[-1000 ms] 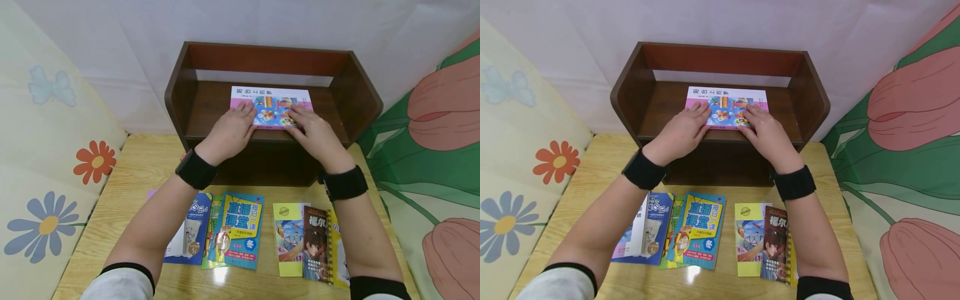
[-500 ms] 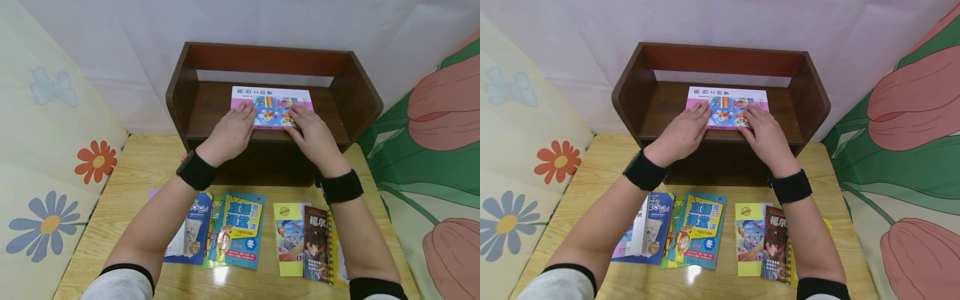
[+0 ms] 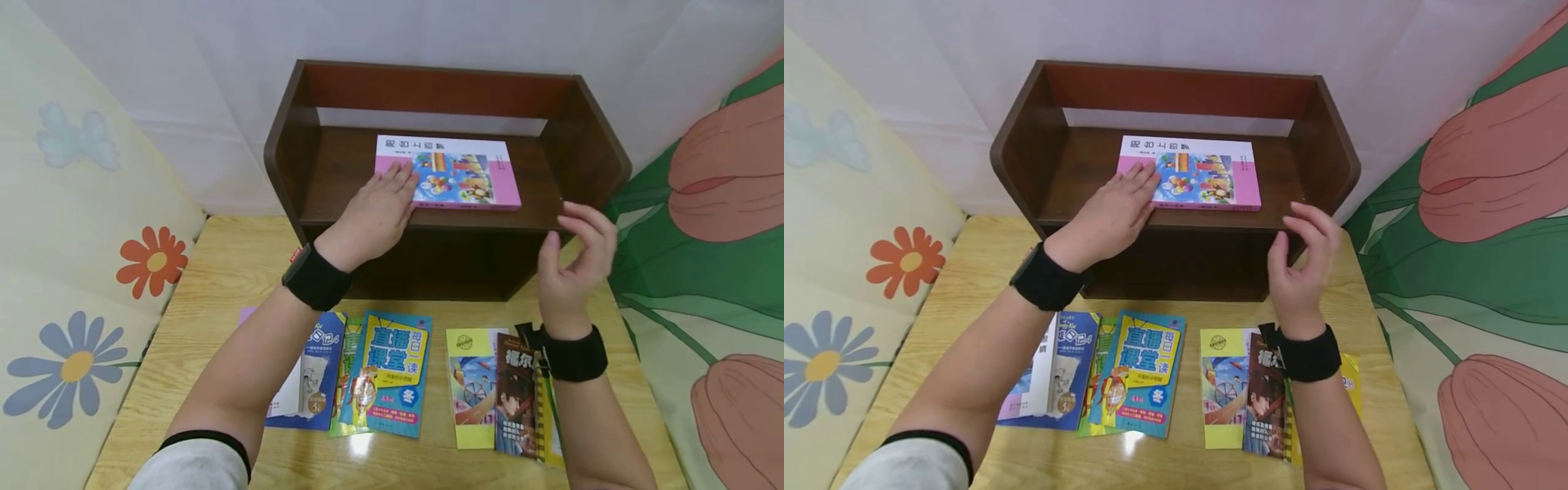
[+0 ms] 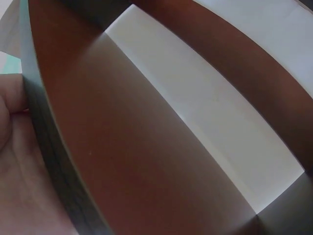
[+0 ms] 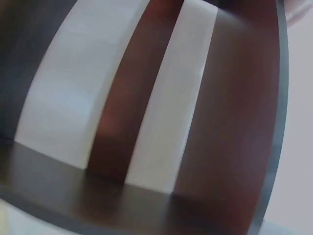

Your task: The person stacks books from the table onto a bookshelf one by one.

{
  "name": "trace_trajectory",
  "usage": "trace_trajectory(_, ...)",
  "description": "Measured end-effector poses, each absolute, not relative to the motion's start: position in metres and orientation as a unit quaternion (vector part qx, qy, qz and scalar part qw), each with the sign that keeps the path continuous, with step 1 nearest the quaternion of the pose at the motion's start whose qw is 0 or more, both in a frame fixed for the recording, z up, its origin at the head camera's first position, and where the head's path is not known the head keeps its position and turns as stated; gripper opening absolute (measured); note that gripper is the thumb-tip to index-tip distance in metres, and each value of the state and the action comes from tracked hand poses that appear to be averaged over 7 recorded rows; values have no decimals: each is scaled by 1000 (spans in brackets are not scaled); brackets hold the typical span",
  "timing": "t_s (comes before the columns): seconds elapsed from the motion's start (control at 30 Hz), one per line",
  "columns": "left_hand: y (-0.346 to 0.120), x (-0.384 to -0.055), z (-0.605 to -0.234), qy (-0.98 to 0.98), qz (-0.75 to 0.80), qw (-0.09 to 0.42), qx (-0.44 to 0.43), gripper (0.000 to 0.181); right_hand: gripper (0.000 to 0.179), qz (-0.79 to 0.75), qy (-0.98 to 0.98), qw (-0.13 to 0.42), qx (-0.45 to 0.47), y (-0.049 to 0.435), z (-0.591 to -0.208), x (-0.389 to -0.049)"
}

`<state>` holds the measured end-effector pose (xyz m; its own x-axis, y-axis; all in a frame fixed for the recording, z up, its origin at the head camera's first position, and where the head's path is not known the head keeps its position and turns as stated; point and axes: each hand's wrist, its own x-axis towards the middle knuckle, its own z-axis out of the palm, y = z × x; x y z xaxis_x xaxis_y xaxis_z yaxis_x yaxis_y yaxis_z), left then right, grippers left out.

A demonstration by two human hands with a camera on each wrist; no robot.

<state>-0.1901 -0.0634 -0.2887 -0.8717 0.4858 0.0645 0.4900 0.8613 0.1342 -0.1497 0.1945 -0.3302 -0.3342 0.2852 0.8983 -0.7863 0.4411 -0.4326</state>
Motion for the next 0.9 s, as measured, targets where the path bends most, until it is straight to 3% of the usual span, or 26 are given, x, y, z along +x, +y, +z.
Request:
trace_trajectory(0.1, -64, -190, -287, -965, -71, 12, -252, 57, 48, 565, -570, 578, 148, 206, -330, -148)
trace_trajectory(0.2, -64, -190, -287, -965, -69, 10, -251, 57, 67, 624, -541, 551, 117, 220, -336, -148)
trace_trajectory(0.27, -64, -190, -287, -965, -67, 12, -253, 56, 70, 647, -568, 499, 100, 230, -346, -148)
trace_trajectory(0.43, -64, -192, -288, -965, -67, 15, -253, 56, 77, 681, -680, 272, 33, 251, -384, -159)
trace_trajectory(0.5, -63, -192, -288, -965, -71, 13, -253, 56, 74, 692, -691, 209, 10, 254, -399, -166)
trace_trajectory(0.57, -63, -192, -288, -965, -71, 14, -254, 56, 63, 694, -697, 180, -5, 253, -409, -171)
trace_trajectory(0.7, -62, -192, -290, -964, -68, 14, -255, 56, 42, 677, -716, 166, -37, 247, -415, -177)
trace_trajectory(0.9, -64, -192, -288, -965, -67, 4, -253, 57, 36, 647, -745, 152, -62, 245, -418, -180)
